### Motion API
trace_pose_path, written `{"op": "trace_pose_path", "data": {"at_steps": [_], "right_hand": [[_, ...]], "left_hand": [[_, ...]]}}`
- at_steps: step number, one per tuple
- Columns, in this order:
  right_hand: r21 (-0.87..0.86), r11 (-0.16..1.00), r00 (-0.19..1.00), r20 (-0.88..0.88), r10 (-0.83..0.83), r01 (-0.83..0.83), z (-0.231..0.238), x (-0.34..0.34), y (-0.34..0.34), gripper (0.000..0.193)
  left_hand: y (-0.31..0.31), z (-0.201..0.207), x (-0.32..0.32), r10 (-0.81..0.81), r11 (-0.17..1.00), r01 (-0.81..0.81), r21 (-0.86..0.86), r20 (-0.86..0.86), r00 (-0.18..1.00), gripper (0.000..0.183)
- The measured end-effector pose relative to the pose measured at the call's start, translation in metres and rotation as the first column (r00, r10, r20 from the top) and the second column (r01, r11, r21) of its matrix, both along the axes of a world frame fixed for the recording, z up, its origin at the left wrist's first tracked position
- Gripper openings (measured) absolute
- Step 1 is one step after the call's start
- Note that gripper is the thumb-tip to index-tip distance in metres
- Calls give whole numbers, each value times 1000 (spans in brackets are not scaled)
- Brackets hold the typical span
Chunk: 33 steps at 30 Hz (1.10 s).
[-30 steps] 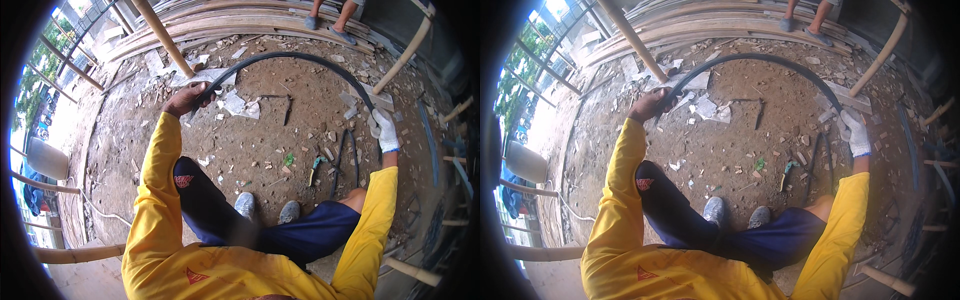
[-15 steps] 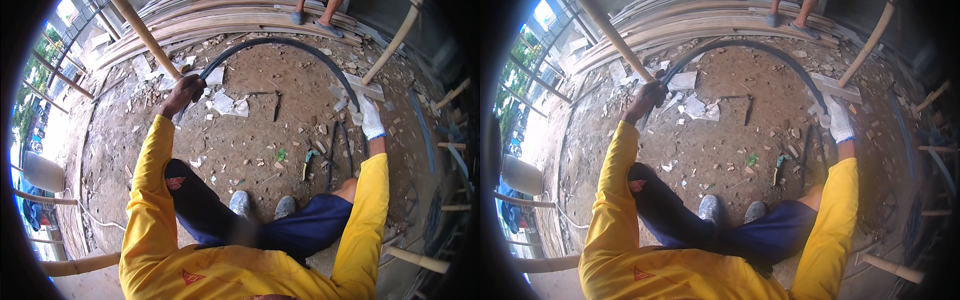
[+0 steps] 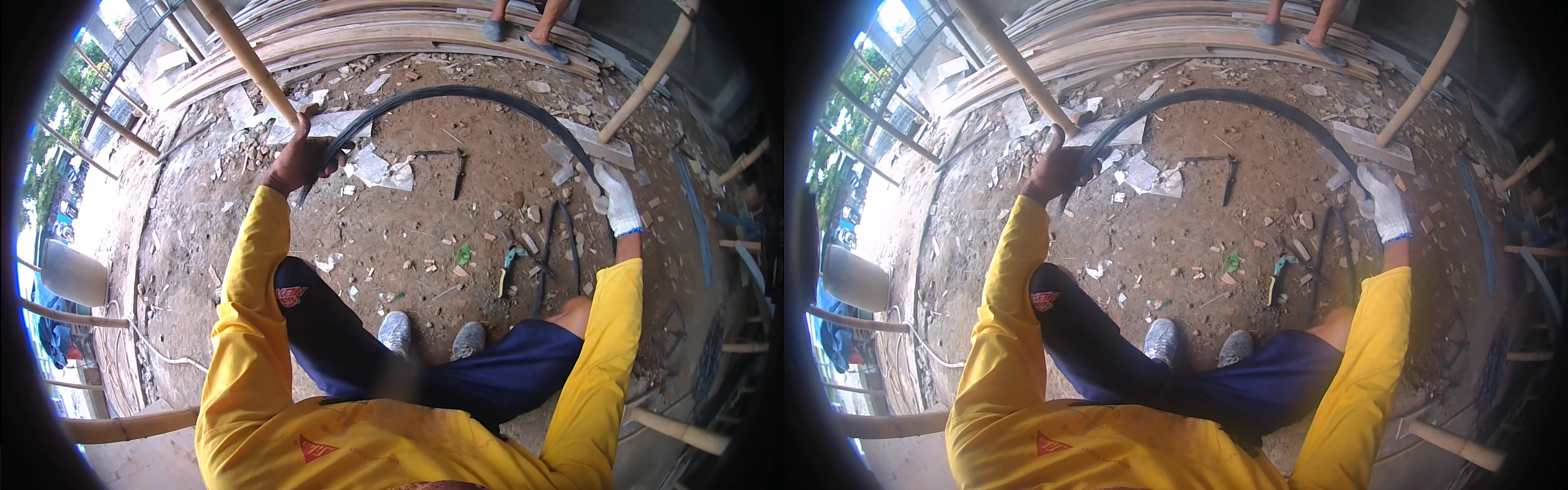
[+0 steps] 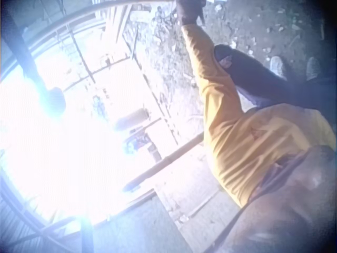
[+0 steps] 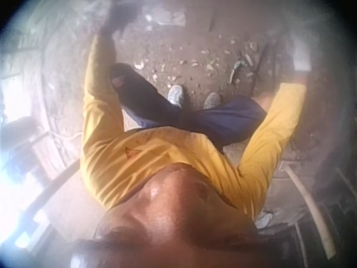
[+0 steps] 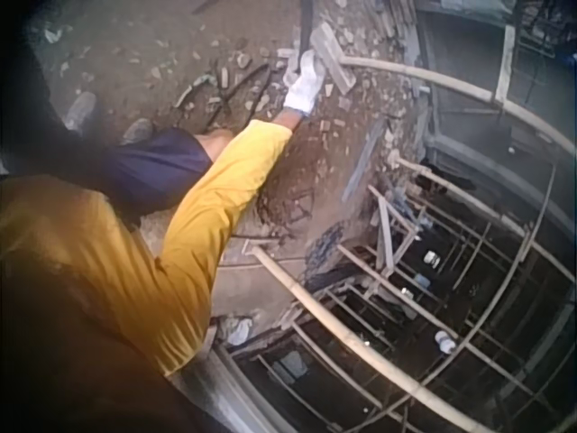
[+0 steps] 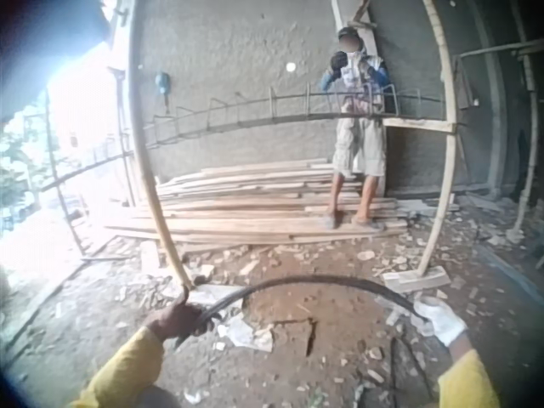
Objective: The person bends and shapes a long steel bar by hand into a curved form, then uses pliers to cut and adjust smaller pieces. The person places the shaped bar onto a rebar cage structure.
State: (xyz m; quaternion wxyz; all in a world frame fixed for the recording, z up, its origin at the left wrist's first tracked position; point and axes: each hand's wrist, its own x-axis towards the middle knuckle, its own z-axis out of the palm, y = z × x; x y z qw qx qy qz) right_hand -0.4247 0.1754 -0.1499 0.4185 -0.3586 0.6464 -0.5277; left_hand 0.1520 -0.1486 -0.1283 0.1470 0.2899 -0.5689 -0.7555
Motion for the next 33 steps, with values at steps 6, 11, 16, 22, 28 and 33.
{"op": "trace_pose_path", "data": {"at_steps": [6,11,16,22,28,33], "right_hand": [[-5,1000,1000,9,7,-7,4,2,1,41],[9,1000,1000,28,-4,4,4,3,-1,27],[15,999,998,-35,43,-43,5,6,-2,41],[45,999,1000,13,-11,11,15,13,3,28],[35,999,1000,3,8,-8,14,12,1,27],[24,1000,999,31,-9,8,7,5,1,29]], "left_hand": [[1,1,-5,108,993,-108,-55,0,994,101],[7,7,-2,85,888,-1,-460,162,983,82],[9,4,-4,162,954,-159,-256,-11,987,71],[-3,-10,-7,207,943,-267,-198,-279,938,66],[-6,-11,4,230,971,-238,6,-271,935,52],[-6,-13,5,321,944,-284,168,-271,907,45]]}}
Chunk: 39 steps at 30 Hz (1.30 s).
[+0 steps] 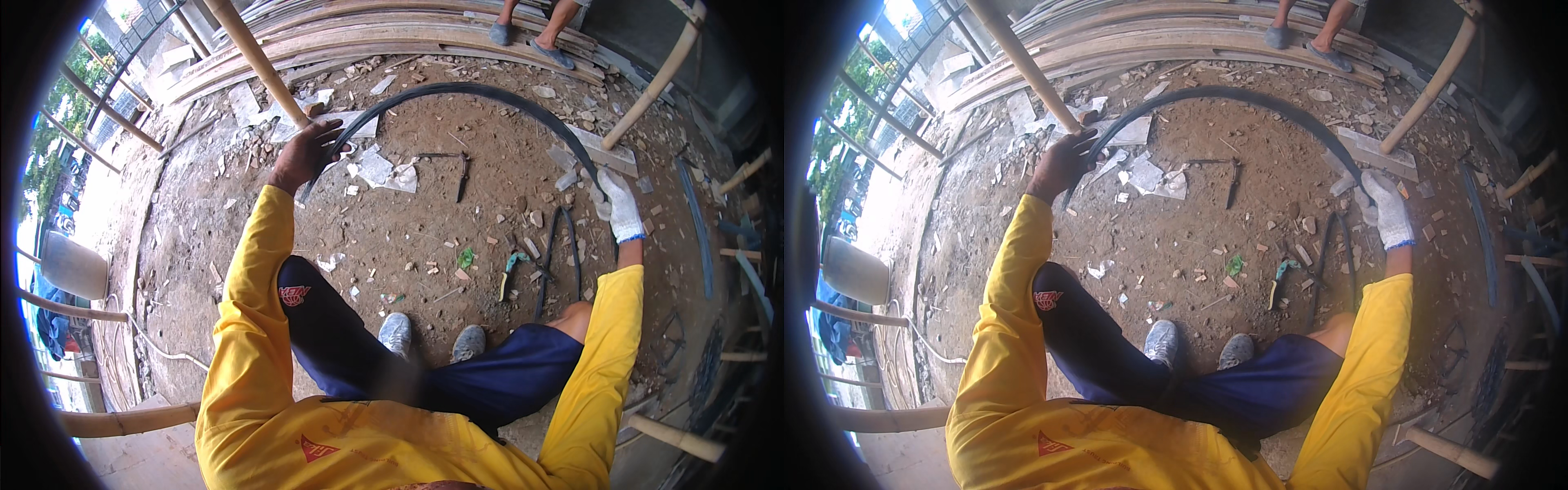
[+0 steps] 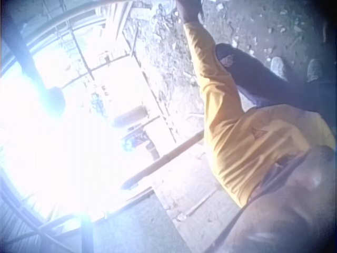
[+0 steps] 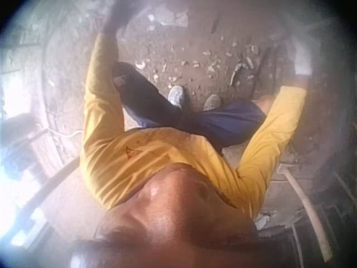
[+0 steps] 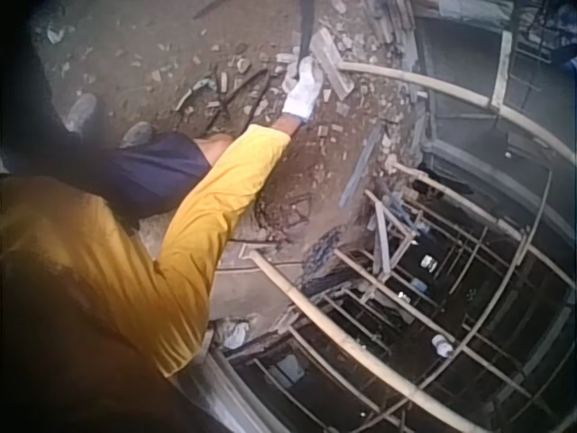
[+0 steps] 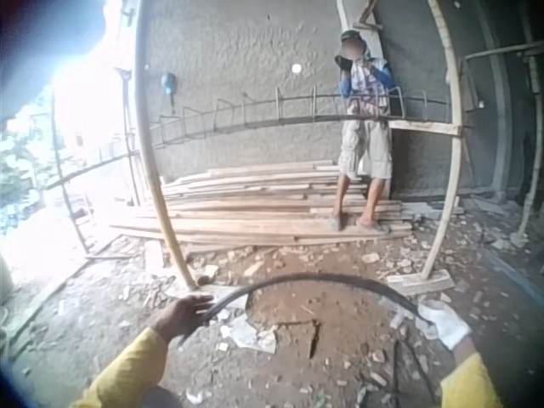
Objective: The person bends and shapes a long steel bar by hand into a curved form, then uses pliers to cut and adjust smaller pieces. The person places the shaped bar onto a rebar cage structure.
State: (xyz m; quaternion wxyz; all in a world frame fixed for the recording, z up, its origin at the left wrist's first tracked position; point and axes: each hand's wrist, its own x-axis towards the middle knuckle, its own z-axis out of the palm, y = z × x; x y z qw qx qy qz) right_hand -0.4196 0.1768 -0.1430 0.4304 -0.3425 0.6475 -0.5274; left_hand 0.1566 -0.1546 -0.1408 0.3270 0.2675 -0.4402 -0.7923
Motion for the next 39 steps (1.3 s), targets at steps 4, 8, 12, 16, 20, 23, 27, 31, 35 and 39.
{"op": "trace_pose_path", "data": {"at_steps": [4,8,12,16,20,23,27,31,35,39], "right_hand": [[-8,1000,1000,-28,-13,13,-6,-5,0,39],[-13,1000,999,-50,-11,10,-7,-5,-1,40],[-6,1000,1000,-21,-16,16,-3,-1,-1,34],[-17,998,998,11,-63,63,3,3,0,25],[-29,996,996,10,-88,88,5,6,-2,25],[-7,988,988,1,-157,157,3,8,-6,25],[-89,995,997,49,56,-51,3,6,-5,30],[-39,998,997,62,-43,45,8,11,-8,33],[-164,983,883,444,150,-84,6,51,-34,41],[-209,978,852,512,105,6,1,98,-71,40]], "left_hand": [[-3,-2,1,-28,997,35,-64,106,994,35],[0,2,-1,10,972,48,-228,247,969,31],[10,13,-16,143,852,5,-523,243,960,25],[25,28,-29,306,628,9,-778,257,917,26],[32,32,-37,512,458,83,-885,339,789,25],[30,29,-40,674,250,171,-953,298,676,22],[20,23,-36,855,89,399,-913,275,439,20],[14,14,-44,727,221,309,-925,368,580,26],[30,4,-76,160,867,40,-497,355,921,42],[47,20,-109,150,959,-93,-269,203,968,50]]}}
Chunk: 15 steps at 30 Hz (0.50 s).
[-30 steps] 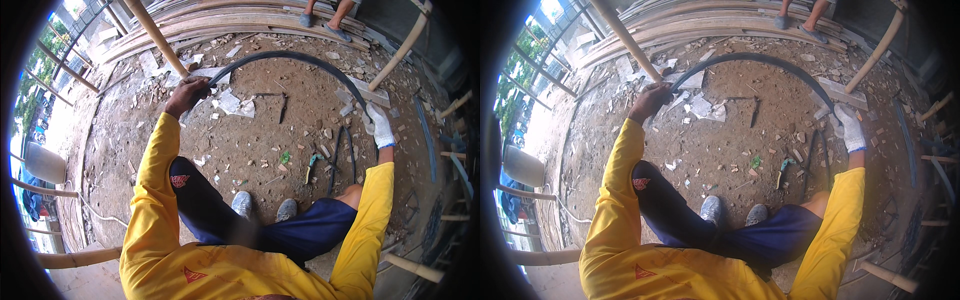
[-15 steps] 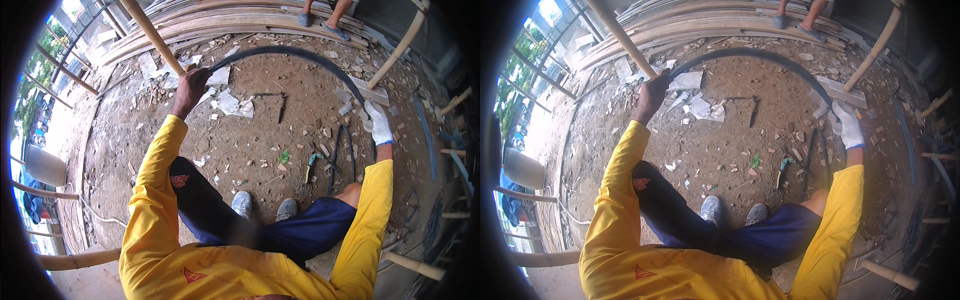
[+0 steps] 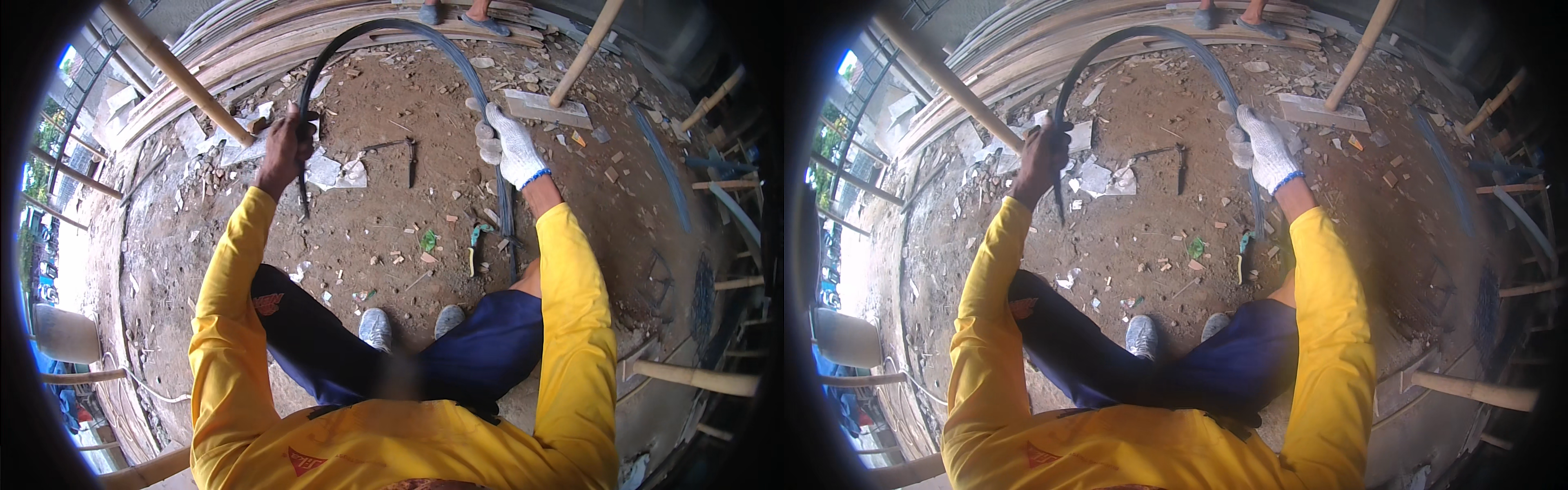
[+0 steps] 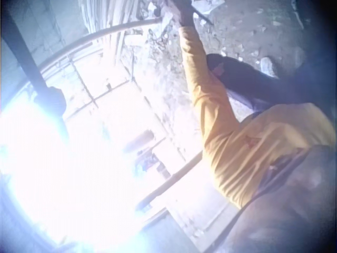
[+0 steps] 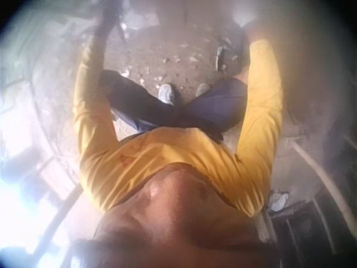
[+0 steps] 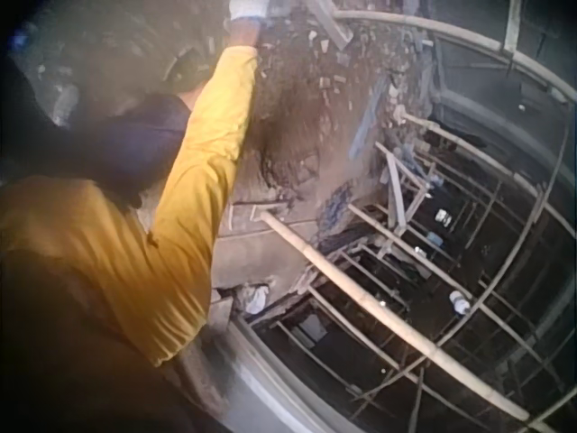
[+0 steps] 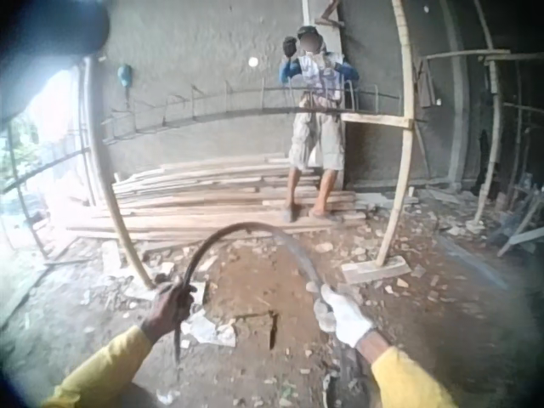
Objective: The person bends and shapes a long steel bar by hand into a curved form, then uses pliers to cut and adjust smaller pieces. The person places the shaped bar onto a rebar cage structure.
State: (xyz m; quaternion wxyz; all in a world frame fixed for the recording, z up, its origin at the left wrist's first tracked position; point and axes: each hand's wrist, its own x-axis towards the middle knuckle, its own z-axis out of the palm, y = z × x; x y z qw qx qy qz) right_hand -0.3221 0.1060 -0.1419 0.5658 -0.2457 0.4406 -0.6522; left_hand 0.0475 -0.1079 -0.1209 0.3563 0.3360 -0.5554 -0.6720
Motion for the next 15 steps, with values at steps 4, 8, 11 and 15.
{"op": "trace_pose_path", "data": {"at_steps": [4,8,11,15], "right_hand": [[-51,995,996,25,-85,86,3,25,-19,40],[-71,995,996,60,-73,77,5,51,-32,44],[-95,991,995,43,-91,94,8,67,-39,47],[-150,981,992,24,-124,127,17,85,-45,45]], "left_hand": [[29,10,-24,-162,984,163,68,-32,986,48],[44,23,-39,-202,979,204,10,-87,975,40],[54,29,-45,-189,981,186,-53,-52,981,40],[65,33,-55,-165,979,162,-125,-19,986,38]]}}
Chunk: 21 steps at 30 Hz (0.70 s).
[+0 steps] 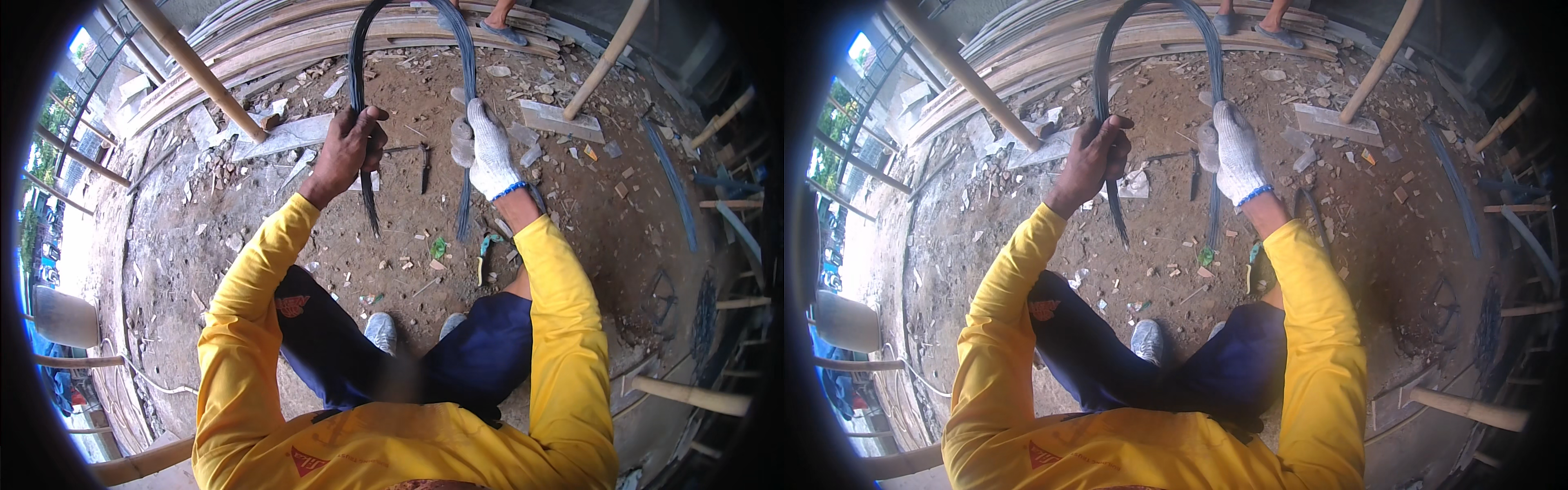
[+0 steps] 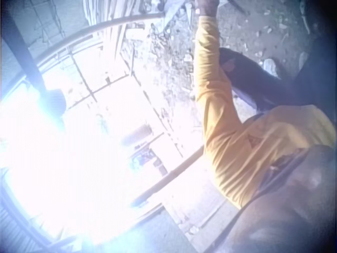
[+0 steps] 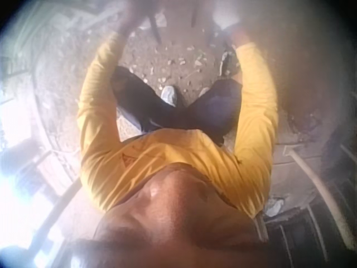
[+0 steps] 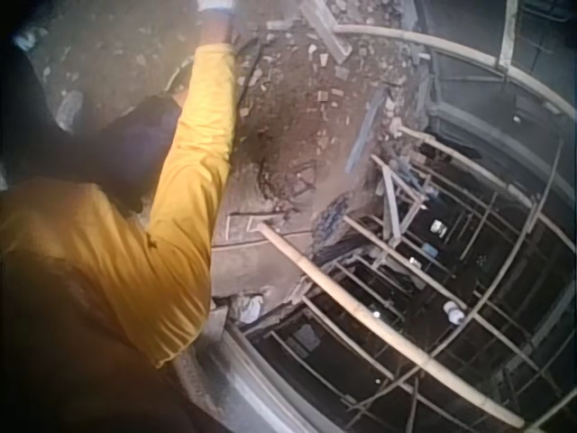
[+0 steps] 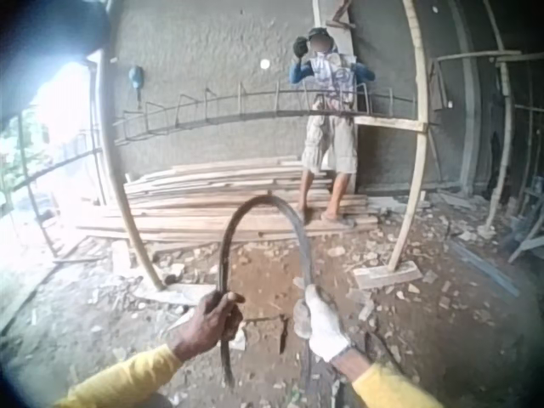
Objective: The person bends and shapes a long steel bar by hand into a curved form, then uses pliers to cut and adjust smaller pieces. The person places the shaped bar onto a rebar cage structure.
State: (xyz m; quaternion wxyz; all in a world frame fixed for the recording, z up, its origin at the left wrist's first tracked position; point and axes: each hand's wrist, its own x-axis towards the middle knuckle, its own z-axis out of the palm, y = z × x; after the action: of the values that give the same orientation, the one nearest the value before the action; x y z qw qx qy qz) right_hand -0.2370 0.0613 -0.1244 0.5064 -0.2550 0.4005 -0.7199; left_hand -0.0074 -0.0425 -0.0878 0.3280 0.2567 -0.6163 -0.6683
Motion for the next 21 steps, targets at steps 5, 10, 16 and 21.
{"op": "trace_pose_path", "data": {"at_steps": [5,10,16,21], "right_hand": [[-48,994,996,6,-93,93,9,26,-7,43],[-114,977,982,-39,-185,179,14,41,-17,40],[-198,949,967,-20,-253,244,12,51,-26,39],[-238,950,979,36,-200,203,8,52,-27,26]], "left_hand": [[10,4,-11,-10,994,14,-108,39,999,30],[24,17,-20,-43,993,50,-110,65,997,50],[33,21,-35,1,973,36,-229,162,987,76],[21,3,-40,30,913,36,-407,156,987,99]]}}
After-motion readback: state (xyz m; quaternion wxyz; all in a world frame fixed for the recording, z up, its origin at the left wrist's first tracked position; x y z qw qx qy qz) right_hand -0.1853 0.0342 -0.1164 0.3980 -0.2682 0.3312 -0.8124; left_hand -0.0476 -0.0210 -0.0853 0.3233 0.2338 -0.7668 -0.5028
